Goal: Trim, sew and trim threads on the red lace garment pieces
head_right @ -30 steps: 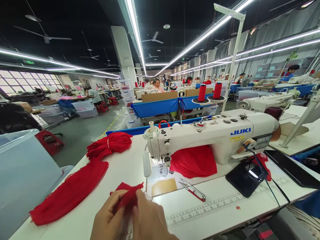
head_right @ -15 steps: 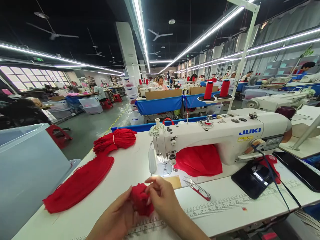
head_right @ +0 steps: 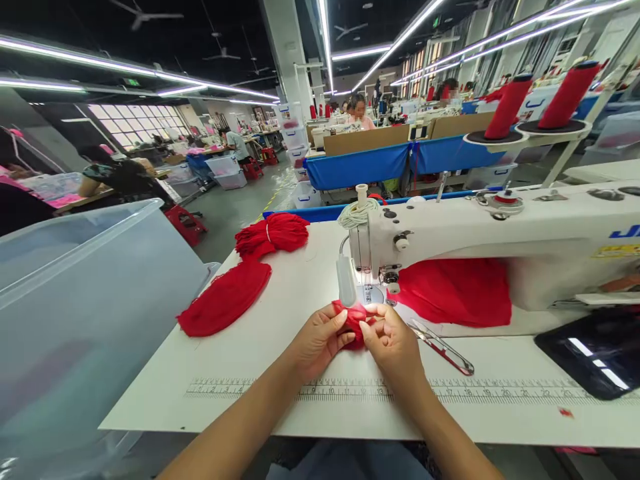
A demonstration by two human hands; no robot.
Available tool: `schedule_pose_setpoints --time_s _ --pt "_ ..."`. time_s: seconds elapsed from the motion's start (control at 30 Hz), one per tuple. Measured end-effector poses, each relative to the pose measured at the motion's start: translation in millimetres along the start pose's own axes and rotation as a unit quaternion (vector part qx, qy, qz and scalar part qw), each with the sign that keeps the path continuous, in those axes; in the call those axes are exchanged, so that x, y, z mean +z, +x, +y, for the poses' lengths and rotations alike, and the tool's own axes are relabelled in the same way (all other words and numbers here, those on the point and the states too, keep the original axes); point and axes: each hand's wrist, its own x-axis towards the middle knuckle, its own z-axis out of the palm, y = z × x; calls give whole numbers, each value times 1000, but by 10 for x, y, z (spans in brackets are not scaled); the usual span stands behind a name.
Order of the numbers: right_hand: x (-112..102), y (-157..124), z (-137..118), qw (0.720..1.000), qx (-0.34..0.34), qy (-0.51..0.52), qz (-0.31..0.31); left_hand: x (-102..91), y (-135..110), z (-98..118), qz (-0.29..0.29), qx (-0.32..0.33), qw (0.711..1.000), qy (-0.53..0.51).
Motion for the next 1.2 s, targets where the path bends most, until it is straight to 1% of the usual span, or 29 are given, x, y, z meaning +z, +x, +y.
schedule_pose_setpoints --time_s 0.07,0.2,0.37,0.43,0.47,0.53,0.6,0.63,0.67,0.8,0.9,0.97,1.03,1.1,1.2 --pt "2 -7 -41 999 5 -31 13 -14 -4 -29 0 2 1000 -3" --pt "-19 -17 -81 996 -8 -84 37 -11 -13 -46 4 -1 1000 5" --pt "-47 -22 -21 997 -7 -80 19 5 1 -40 14 -3 1000 -2" --pt "-35 -34 -37 997 -20 -76 24 9 -1 -41 20 -3 1000 -5" --pt "-27 -42 -58 995 -44 -79 39 13 -5 -42 24 -1 1000 -3" --pt "-10 -56 -113 983 -131 -100 82 24 -17 -45 27 6 1000 15" --pt "-1 -64 -163 956 -230 -135 125 39 -34 -45 23 16 999 46" --pt "1 -65 -179 943 -264 -152 136 46 -42 -44 20 22 998 60" --pt "2 -65 -188 934 -283 -166 139 53 -51 -42 16 25 997 72" --pt "10 -56 -169 928 -287 -192 141 67 -76 -37 6 22 995 93" --pt "21 -50 -147 929 -286 -192 138 64 -76 -42 17 25 995 93" --pt "20 -48 -145 934 -269 -191 135 56 -67 -48 23 34 995 91" --pt "10 -52 -153 941 -243 -190 142 47 -58 -54 25 41 995 92" --pt "-3 -63 -164 942 -235 -187 151 42 -54 -57 23 46 994 99" --pt "-8 -81 -175 938 -252 -190 146 49 -58 -56 15 42 994 101"
